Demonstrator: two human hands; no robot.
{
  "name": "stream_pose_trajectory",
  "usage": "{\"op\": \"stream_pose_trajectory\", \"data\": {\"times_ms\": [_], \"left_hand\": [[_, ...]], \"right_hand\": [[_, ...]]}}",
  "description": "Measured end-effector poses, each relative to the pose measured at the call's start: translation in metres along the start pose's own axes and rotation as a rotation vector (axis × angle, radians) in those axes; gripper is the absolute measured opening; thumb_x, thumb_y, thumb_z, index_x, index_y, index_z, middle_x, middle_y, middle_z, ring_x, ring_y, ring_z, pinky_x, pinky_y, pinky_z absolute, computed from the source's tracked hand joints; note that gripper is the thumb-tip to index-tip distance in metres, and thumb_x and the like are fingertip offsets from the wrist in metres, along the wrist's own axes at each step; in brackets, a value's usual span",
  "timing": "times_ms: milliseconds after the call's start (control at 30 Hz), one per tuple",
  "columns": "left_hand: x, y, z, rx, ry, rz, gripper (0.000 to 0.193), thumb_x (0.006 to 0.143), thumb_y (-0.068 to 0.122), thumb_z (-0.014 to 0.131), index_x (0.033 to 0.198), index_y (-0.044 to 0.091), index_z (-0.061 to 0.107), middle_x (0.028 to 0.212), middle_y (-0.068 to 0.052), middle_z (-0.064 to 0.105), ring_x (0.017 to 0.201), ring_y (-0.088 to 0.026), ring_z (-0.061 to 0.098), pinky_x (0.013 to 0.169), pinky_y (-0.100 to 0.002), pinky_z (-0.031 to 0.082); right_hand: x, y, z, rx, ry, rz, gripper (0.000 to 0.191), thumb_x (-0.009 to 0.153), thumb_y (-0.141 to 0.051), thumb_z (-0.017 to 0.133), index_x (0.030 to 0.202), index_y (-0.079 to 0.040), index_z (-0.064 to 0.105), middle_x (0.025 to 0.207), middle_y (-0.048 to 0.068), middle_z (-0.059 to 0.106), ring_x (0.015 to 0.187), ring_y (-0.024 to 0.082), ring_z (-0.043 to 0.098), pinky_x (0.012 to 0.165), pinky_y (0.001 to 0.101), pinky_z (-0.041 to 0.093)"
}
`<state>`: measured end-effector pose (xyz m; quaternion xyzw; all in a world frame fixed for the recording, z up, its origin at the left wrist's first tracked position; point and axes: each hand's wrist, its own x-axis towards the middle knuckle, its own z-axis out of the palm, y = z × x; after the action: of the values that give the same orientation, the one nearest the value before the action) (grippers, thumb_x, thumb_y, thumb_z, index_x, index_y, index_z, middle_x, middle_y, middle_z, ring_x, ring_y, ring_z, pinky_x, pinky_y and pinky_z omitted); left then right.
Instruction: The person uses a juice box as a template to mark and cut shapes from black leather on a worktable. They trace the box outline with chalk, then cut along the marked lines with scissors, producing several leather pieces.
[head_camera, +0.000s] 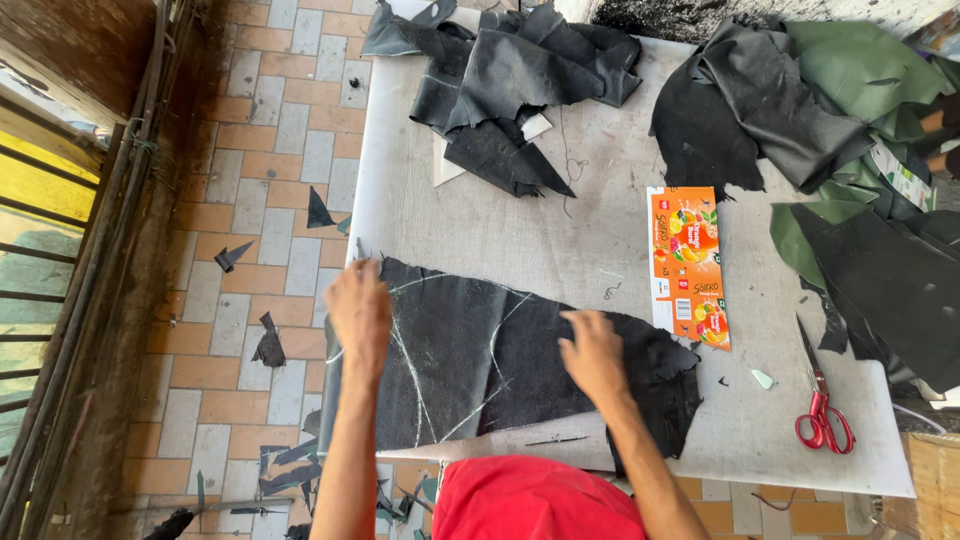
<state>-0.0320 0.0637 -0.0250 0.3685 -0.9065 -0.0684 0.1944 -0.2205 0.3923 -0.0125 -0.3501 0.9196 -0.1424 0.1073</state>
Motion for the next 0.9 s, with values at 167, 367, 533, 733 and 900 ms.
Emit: {"op": "stream_pose_trajectory", "data": {"times_ms": [167,367,533,733,900], "left_hand": [[0.019,0.069,0.045,-0.112,-0.107,0.379,0.063,0.077,0.026,0.074,0.134,0.006,0.056,0.137,-0.013,0.062,0.123,-0.031,0.056,0.105,-0.051,0.041],[0.033,0.069,0.038,-0.040,-0.643,0.354,0.057,0.082,0.034,0.080,0.132,0.013,0.062,0.107,-0.004,0.071,0.114,-0.023,0.056,0.100,-0.042,0.044],[0.050,0.053,0.004,-0.302,-0.625,0.508,0.027,0.081,0.035,0.077,0.103,0.020,0.078,0.087,0.002,0.074,0.100,-0.021,0.061,0.107,-0.053,0.031],[0.074,0.029,-0.026,-0.670,-0.756,0.560,0.033,0.084,0.047,0.072,0.097,0.017,0.076,0.082,0.002,0.073,0.087,-0.018,0.066,0.109,-0.045,0.033],[0.074,0.015,-0.064,-0.819,-0.773,0.619,0.033,0.083,0.047,0.073,0.096,0.017,0.076,0.081,0.002,0.072,0.090,-0.017,0.063,0.100,-0.043,0.033]], "right_hand": [[0.034,-0.079,0.025,0.135,-0.039,-0.189,0.057,0.088,-0.025,0.077,0.138,-0.006,0.053,0.140,0.016,0.051,0.133,0.033,0.051,0.110,0.0490,0.043],[0.067,-0.097,0.028,0.139,-0.040,-0.162,0.077,0.082,-0.031,0.081,0.145,-0.005,0.045,0.157,0.019,0.037,0.146,0.040,0.034,0.115,0.0558,0.032],[0.080,-0.104,0.006,0.155,-0.226,-0.245,0.046,0.091,-0.030,0.078,0.130,-0.007,0.067,0.133,0.013,0.066,0.129,0.029,0.057,0.116,0.0586,0.026],[0.061,-0.116,-0.037,0.687,-0.504,0.082,0.031,0.098,-0.022,0.075,0.111,0.006,0.073,0.089,0.006,0.060,0.079,0.012,0.052,0.071,0.0297,0.045],[0.029,-0.147,-0.055,1.134,-0.542,0.095,0.032,0.095,-0.012,0.068,0.122,0.005,0.069,0.100,0.002,0.071,0.089,0.007,0.063,0.080,0.0237,0.051]]}}
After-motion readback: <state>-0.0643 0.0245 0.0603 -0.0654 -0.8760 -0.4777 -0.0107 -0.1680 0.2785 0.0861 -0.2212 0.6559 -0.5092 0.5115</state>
